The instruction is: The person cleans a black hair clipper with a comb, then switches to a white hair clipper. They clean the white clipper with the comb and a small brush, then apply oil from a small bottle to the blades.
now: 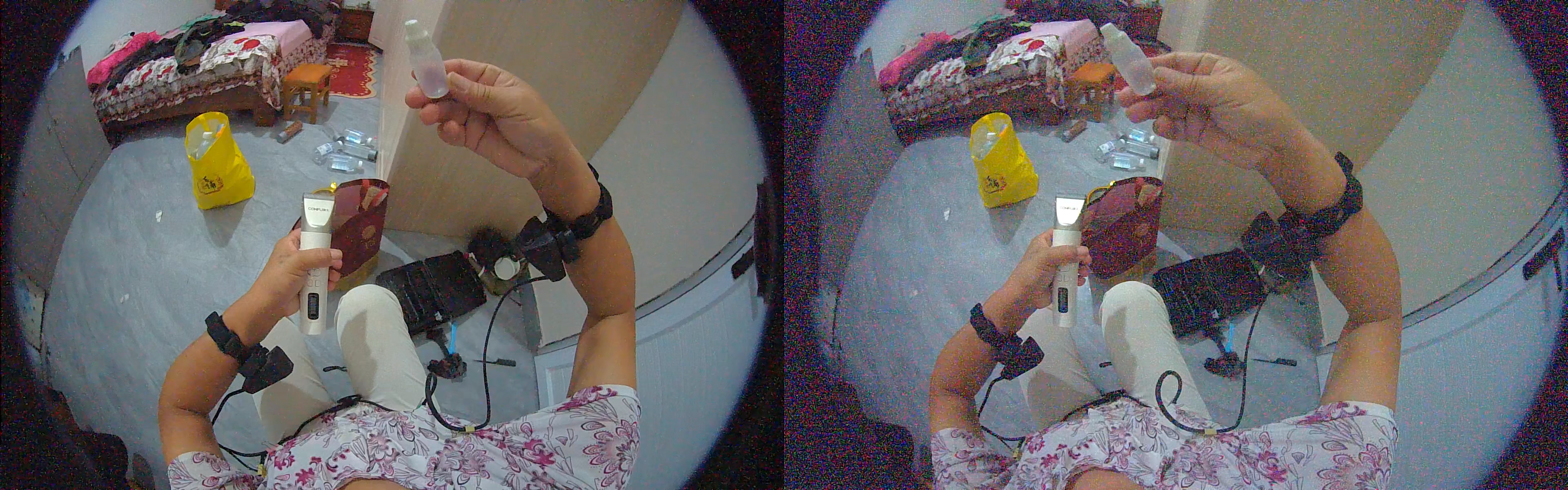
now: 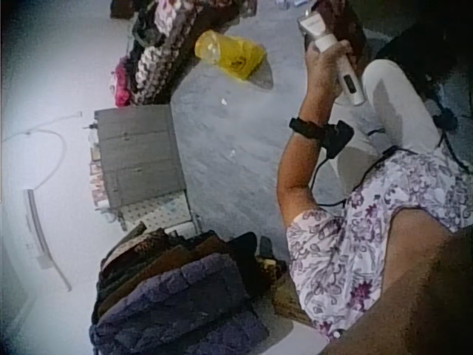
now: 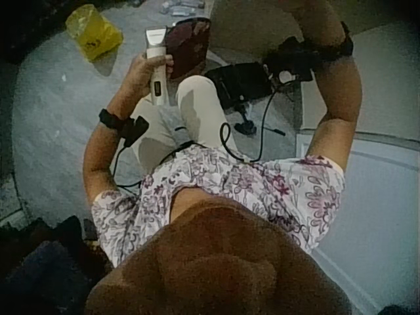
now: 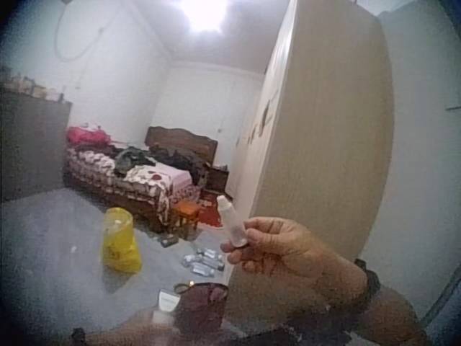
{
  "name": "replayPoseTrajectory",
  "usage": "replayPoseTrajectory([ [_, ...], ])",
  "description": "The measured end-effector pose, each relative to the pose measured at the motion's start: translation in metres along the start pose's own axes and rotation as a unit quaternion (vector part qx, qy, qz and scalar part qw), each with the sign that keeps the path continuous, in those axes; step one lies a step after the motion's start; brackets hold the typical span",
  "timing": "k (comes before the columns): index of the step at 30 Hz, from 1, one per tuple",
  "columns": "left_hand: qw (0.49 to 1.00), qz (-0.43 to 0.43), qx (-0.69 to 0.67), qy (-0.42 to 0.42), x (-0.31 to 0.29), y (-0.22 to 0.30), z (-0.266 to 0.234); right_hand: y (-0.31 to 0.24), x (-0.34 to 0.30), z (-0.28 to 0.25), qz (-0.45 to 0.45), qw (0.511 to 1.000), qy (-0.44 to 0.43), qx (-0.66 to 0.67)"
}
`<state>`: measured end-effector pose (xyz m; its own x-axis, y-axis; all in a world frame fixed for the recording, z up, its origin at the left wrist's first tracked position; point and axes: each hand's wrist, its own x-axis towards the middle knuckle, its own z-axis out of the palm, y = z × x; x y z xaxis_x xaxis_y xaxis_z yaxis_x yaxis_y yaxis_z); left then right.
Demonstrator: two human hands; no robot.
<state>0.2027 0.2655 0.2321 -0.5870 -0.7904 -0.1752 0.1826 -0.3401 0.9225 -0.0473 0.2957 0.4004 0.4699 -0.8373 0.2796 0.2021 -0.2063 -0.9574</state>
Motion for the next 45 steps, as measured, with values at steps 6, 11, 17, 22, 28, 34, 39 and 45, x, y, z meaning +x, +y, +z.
replayPoseTrajectory([
  [6, 1.0, -0.002, 0.012, -0.01, 0.0, 0.001, -0.003, 0.001, 0.0, 0.001, 0.005, 0.999, 0.028, -0.025],
  [11, 1.0, -0.004, 0.008, -0.015, 0.003, -0.001, -0.005, 0.001, 0.0, 0.0, 0.01, 0.999, 0.036, -0.024],
  [17, 1.0, 0.003, 0.004, -0.026, 0.002, 0.002, -0.007, 0.004, 0.0, -0.001, 0.028, 0.998, 0.059, -0.024],
  [22, 1.0, 0.004, 0.002, -0.023, 0.002, 0.003, -0.005, 0.007, 0.001, -0.002, 0.032, 0.997, 0.071, -0.028],
  [28, 1.0, 0.01, 0.012, -0.02, 0.002, 0.007, -0.005, 0.008, 0.0, -0.006, 0.041, 0.996, 0.072, -0.016],
  [34, 1.0, 0.009, 0.009, -0.019, 0.004, 0.007, -0.007, 0.008, 0.001, -0.005, 0.046, 0.995, 0.078, -0.033],
  [39, 1.0, 0.002, 0.023, -0.016, 0.003, 0.003, -0.008, 0.01, -0.002, -0.001, 0.04, 0.991, 0.106, -0.065],
  [45, 1.0, -0.002, 0.023, -0.014, 0.004, 0.004, -0.005, 0.009, -0.003, -0.001, 0.03, 0.99, 0.11, -0.087],
])
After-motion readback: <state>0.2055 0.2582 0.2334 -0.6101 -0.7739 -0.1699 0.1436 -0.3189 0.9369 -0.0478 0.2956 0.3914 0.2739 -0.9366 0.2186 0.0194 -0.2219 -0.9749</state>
